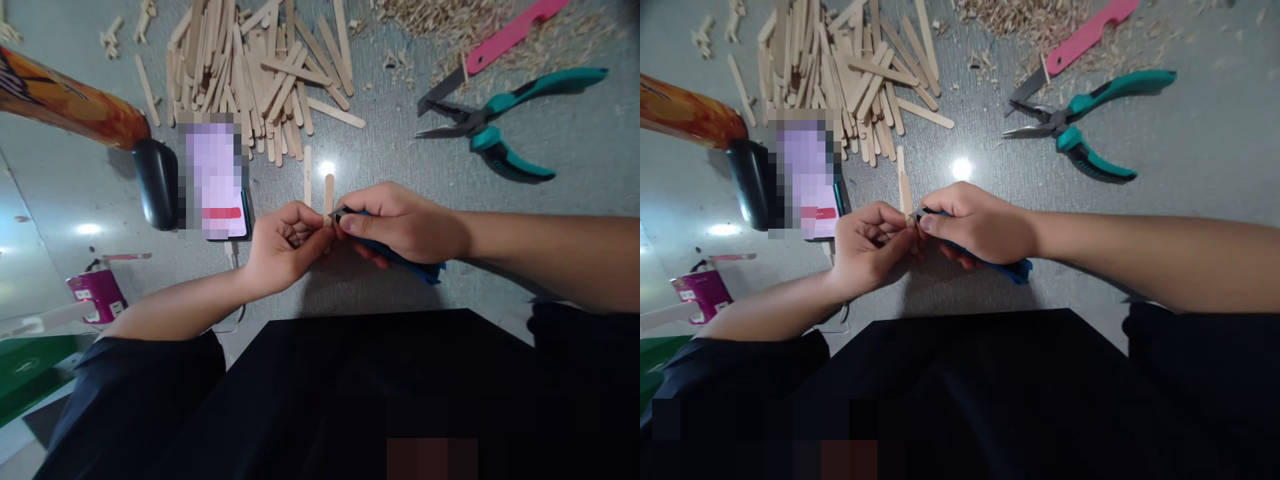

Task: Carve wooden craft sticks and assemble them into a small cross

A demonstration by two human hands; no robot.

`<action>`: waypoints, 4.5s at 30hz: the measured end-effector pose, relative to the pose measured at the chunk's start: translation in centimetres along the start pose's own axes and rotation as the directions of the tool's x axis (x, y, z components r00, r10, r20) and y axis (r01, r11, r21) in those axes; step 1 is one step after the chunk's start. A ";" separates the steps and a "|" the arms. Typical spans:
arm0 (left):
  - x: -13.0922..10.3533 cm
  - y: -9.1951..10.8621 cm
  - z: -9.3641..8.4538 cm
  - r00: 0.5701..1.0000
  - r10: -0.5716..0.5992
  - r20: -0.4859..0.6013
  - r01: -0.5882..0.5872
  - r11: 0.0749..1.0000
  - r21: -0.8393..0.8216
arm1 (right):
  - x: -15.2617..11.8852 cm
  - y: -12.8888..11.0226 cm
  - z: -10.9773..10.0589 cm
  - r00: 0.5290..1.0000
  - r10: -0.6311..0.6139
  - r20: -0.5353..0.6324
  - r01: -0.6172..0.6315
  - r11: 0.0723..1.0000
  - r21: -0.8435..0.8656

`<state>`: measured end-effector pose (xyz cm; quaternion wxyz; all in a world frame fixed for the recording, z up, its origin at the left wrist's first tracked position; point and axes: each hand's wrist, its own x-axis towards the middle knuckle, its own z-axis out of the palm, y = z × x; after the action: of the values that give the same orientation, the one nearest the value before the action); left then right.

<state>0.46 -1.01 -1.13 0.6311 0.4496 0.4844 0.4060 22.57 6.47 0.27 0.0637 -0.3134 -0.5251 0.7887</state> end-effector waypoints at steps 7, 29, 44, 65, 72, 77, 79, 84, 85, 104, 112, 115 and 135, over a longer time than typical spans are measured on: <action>0.1 -0.3 0.1 0.998 -0.032 -0.056 0.033 0.999 0.015 | 0.0 0.3 0.3 0.998 -0.031 -0.058 0.028 0.998 -0.054; 0.3 0.1 -0.1 0.997 -0.075 0.008 0.075 0.997 -0.014 | 0.2 0.4 0.3 0.992 -0.119 -0.031 0.114 0.984 -0.136; 0.1 -0.5 0.3 0.996 0.014 -0.089 -0.009 0.998 0.060 | 0.1 0.8 0.8 0.982 -0.149 -0.113 0.120 0.966 -0.230; 0.1 -1.3 0.3 0.991 0.080 -0.107 -0.060 0.983 0.174 | 0.2 1.0 1.3 0.974 -0.142 -0.175 0.078 0.941 -0.328; 0.0 -1.9 -0.1 0.980 0.197 -0.035 -0.172 0.916 0.363 | 0.1 0.8 1.9 0.974 0.024 -0.227 -0.087 0.959 -0.270; -0.1 -1.7 -0.2 0.972 0.234 -0.008 -0.206 0.870 0.448 | 0.0 0.8 2.3 0.967 0.112 -0.230 -0.158 0.969 -0.190; -0.2 -1.7 -0.1 0.975 0.223 -0.017 -0.192 0.873 0.448 | 0.0 0.7 2.4 0.965 0.080 -0.251 -0.139 0.964 -0.226; -0.3 -1.8 -0.2 0.977 0.213 -0.016 -0.186 0.884 0.428 | 0.1 0.5 2.6 0.962 -0.031 -0.273 -0.080 0.919 -0.386; -0.3 -1.8 -0.2 0.978 0.208 -0.015 -0.182 0.891 0.416 | 0.1 0.5 2.5 0.964 -0.006 -0.267 -0.095 0.925 -0.367; 0.0 -0.3 -0.1 0.999 -0.025 -0.021 0.025 0.999 0.024 | 0.5 -0.3 0.1 0.998 0.052 0.023 -0.053 0.998 0.041; 0.2 0.2 -0.3 0.998 -0.070 0.004 0.070 0.998 -0.002 | 0.5 -0.2 -0.3 0.996 0.076 0.048 -0.081 0.991 0.110; 0.3 0.3 -0.3 0.996 -0.085 0.008 0.085 0.996 0.001 | 0.5 -0.1 -0.4 0.996 0.075 0.052 -0.081 0.988 0.128; 0.1 -0.5 -0.1 0.999 -0.040 -0.030 0.039 0.999 -0.034 | 0.4 0.1 0.2 0.999 0.018 -0.040 -0.016 0.998 0.062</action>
<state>0.38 -1.03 -1.67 0.6390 0.4232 0.4959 0.4082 22.16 6.41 0.07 0.0774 -0.3316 -0.4963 0.7985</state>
